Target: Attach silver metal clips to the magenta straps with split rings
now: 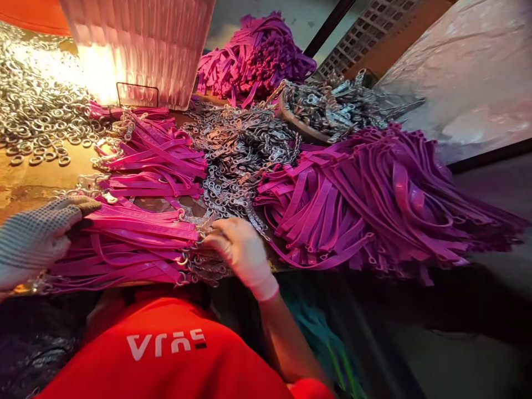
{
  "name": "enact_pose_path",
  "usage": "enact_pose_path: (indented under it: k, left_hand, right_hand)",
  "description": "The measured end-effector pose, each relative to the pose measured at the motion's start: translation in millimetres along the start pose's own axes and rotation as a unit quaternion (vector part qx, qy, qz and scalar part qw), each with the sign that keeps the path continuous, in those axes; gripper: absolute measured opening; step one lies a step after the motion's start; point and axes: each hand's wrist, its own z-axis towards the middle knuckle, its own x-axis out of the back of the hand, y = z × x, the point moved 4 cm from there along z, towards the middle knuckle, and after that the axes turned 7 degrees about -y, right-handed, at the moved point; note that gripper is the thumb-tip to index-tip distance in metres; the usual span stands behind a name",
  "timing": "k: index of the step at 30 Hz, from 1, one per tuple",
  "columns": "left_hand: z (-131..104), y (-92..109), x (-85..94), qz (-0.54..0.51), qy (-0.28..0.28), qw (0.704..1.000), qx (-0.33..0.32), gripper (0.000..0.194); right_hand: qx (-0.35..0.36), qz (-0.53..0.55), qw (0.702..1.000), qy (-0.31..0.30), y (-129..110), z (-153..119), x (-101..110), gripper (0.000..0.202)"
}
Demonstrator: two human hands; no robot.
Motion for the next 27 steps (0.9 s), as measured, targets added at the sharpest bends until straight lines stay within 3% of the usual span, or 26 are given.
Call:
enact_pose_path:
  k: [2,3,4,5,6,8,9,11,14,16,18,21,23,25,27]
  left_hand:
    - [-3,17,-17.2,-0.083,0.022,0.994,0.064,0.04]
    - [-3,23,-26.9,-0.175,0.023,0.978,0.115,0.037]
    - [-2,29,-38.2,-0.29,0.01,0.941,0.172,0.035]
    - [0,36,-50.4,-0.42,-0.015,0.881,0.219,0.034]
    - [3,43,-61.9,-0.541,-0.047,0.802,0.25,0.035]
    - [9,56,-77.3,-0.698,-0.104,0.654,0.271,0.036]
    - [12,60,-81.3,-0.735,-0.128,0.608,0.273,0.035]
    - [14,63,-85.0,-0.76,-0.157,0.572,0.267,0.027]
    - [9,61,-88.5,-0.731,-0.176,0.607,0.258,0.023]
    - [4,60,-92.4,-0.693,-0.176,0.652,0.251,0.026]
    - [1,59,-97.0,-0.647,-0.171,0.707,0.229,0.022]
    - [2,61,-99.5,-0.56,-0.142,0.799,0.167,0.025]
    - [4,66,-95.3,-0.51,-0.095,0.845,0.128,0.024]
    - [6,72,-88.1,-0.477,-0.053,0.873,0.09,0.019]
    - [6,78,-82.6,-0.467,-0.045,0.881,0.06,0.016]
  right_hand:
    - [-0.116,-0.018,0.989,0.086,48,7,-1,0.03]
    - [-0.175,-0.035,0.979,0.099,71,11,-6,0.026]
    - [-0.219,-0.056,0.968,0.105,90,16,-12,0.024]
    - [-0.236,-0.063,0.963,0.11,104,22,-19,0.025]
    - [-0.245,-0.067,0.96,0.115,114,26,-26,0.028]
    - [-0.24,-0.059,0.96,0.131,124,30,-37,0.033]
    - [-0.234,-0.051,0.96,0.141,125,30,-41,0.033]
    - [-0.22,-0.031,0.961,0.164,127,27,-42,0.028]
    - [-0.196,-0.006,0.959,0.206,121,21,-31,0.022]
    - [-0.169,0.036,0.954,0.244,106,18,-17,0.024]
    - [-0.126,0.115,0.953,0.25,75,18,-5,0.026]
    - [-0.041,0.205,0.965,0.161,6,22,5,0.022]
    - [0.017,0.243,0.966,0.088,-41,24,7,0.022]
    - [0.053,0.293,0.955,0.011,-77,27,4,0.027]
    - [0.065,0.339,0.937,-0.047,-98,29,0,0.029]
